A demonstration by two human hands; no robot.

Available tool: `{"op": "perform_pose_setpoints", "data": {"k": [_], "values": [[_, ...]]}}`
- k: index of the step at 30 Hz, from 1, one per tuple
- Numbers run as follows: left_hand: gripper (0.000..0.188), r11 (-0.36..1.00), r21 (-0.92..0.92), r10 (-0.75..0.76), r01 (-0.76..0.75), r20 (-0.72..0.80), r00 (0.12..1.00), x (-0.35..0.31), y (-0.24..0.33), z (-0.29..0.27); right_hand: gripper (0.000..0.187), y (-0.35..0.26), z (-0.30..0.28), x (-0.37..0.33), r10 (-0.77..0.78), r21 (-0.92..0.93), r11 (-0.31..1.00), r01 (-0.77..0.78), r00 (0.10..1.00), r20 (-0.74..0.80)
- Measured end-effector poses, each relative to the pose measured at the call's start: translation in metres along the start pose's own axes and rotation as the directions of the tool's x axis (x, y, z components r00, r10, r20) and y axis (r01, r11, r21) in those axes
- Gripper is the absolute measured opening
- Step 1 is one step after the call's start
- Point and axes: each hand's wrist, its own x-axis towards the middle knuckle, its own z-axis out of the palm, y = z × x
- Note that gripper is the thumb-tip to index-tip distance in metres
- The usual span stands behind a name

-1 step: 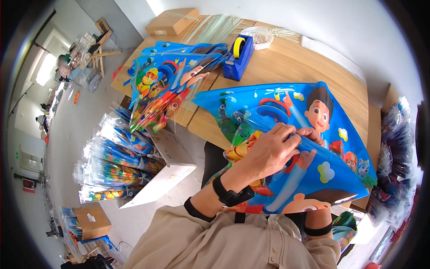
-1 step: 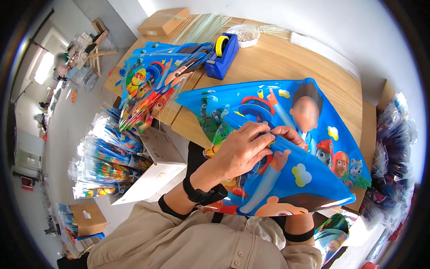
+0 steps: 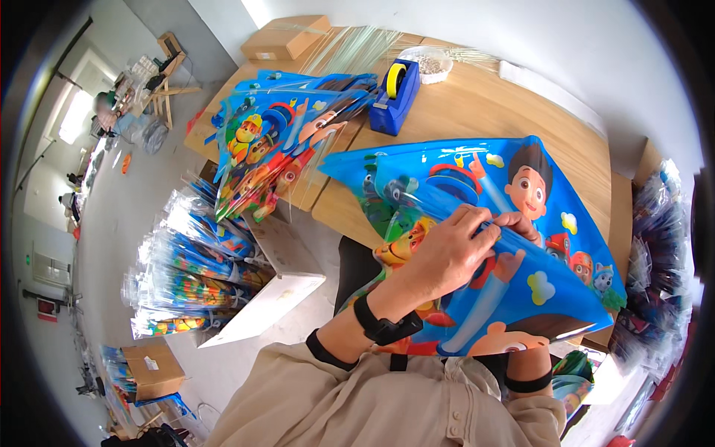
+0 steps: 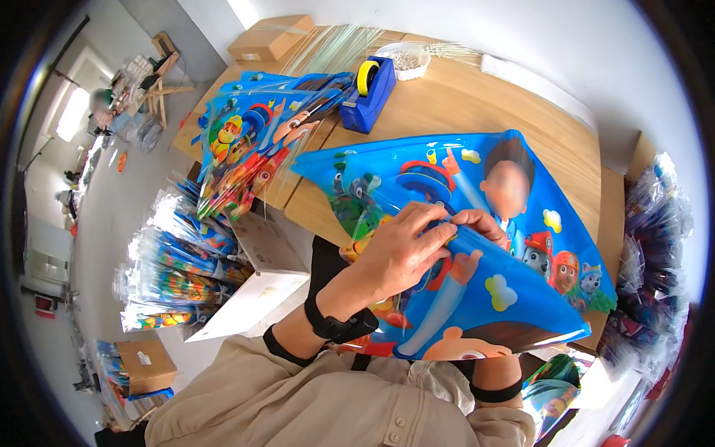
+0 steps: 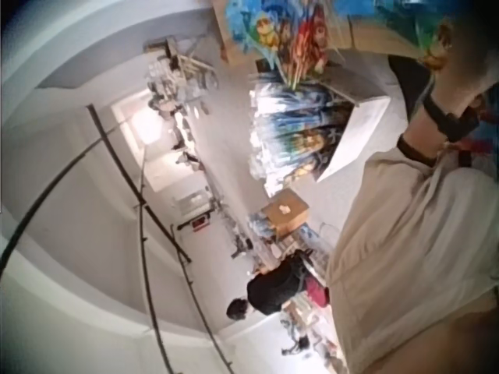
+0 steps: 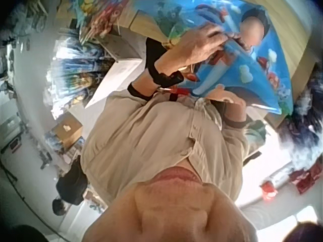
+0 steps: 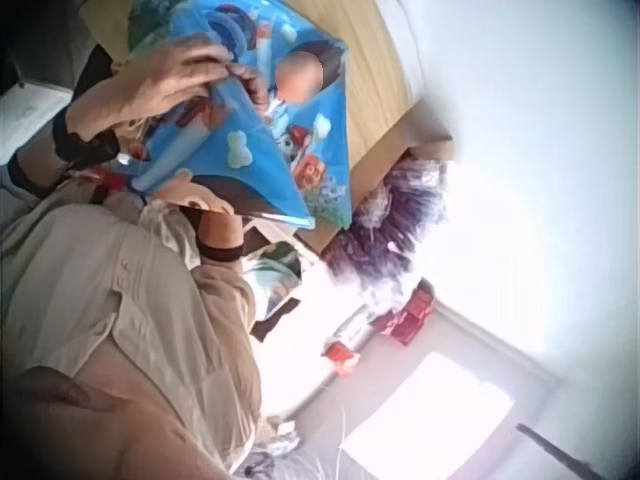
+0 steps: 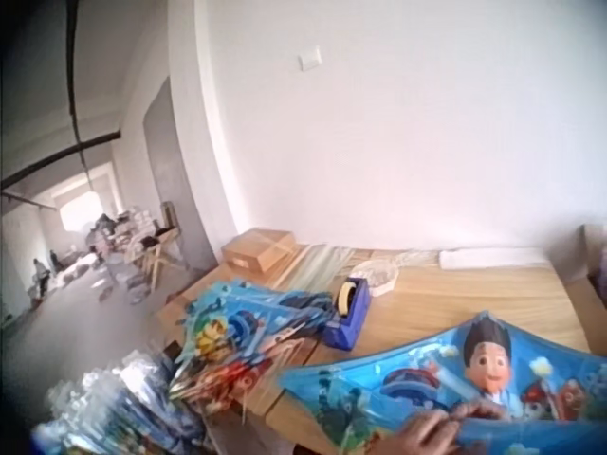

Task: Manually assemble a plastic kite by inserting supports and securing them with tape.

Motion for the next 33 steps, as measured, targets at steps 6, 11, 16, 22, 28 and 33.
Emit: {"op": "perform_pose_setpoints", "data": {"k": [6,11,16,22,28,33], "values": [[0.018,0.992,0.098,0.084,-0.078,-0.055,0.995,0.0,0.011,-0.004,0.059,0.006,0.012,0.0,-0.072,0.18,0.98,0.088,0.993,-0.093],[0.015,0.951,0.222,0.242,-0.217,-0.094,0.966,-0.002,0.02,-0.009,0.065,-0.007,-0.004,-0.006,-0.011,0.016,1.0,0.009,0.989,0.148],[0.017,0.921,0.259,0.332,-0.291,-0.134,0.934,-0.006,0.034,-0.014,0.059,-0.023,-0.005,-0.004,-0.171,0.036,0.985,0.167,0.97,0.174],[0.026,0.97,-0.227,0.113,-0.089,0.091,0.989,-0.004,0.032,-0.038,0.035,-0.062,0.005,0.02,-0.535,-0.099,0.814,0.573,0.805,0.257],[0.024,0.823,-0.479,-0.353,0.304,-0.013,0.936,-0.009,0.025,-0.099,0.026,-0.155,-0.01,-0.01,-0.449,-0.146,0.892,0.428,0.874,-0.185],[0.017,0.861,-0.483,-0.278,0.158,-0.188,0.942,0.009,-0.017,-0.134,0.01,-0.219,-0.073,-0.01,-0.467,-0.843,0.538,-0.005,0.831,-0.303]]}}
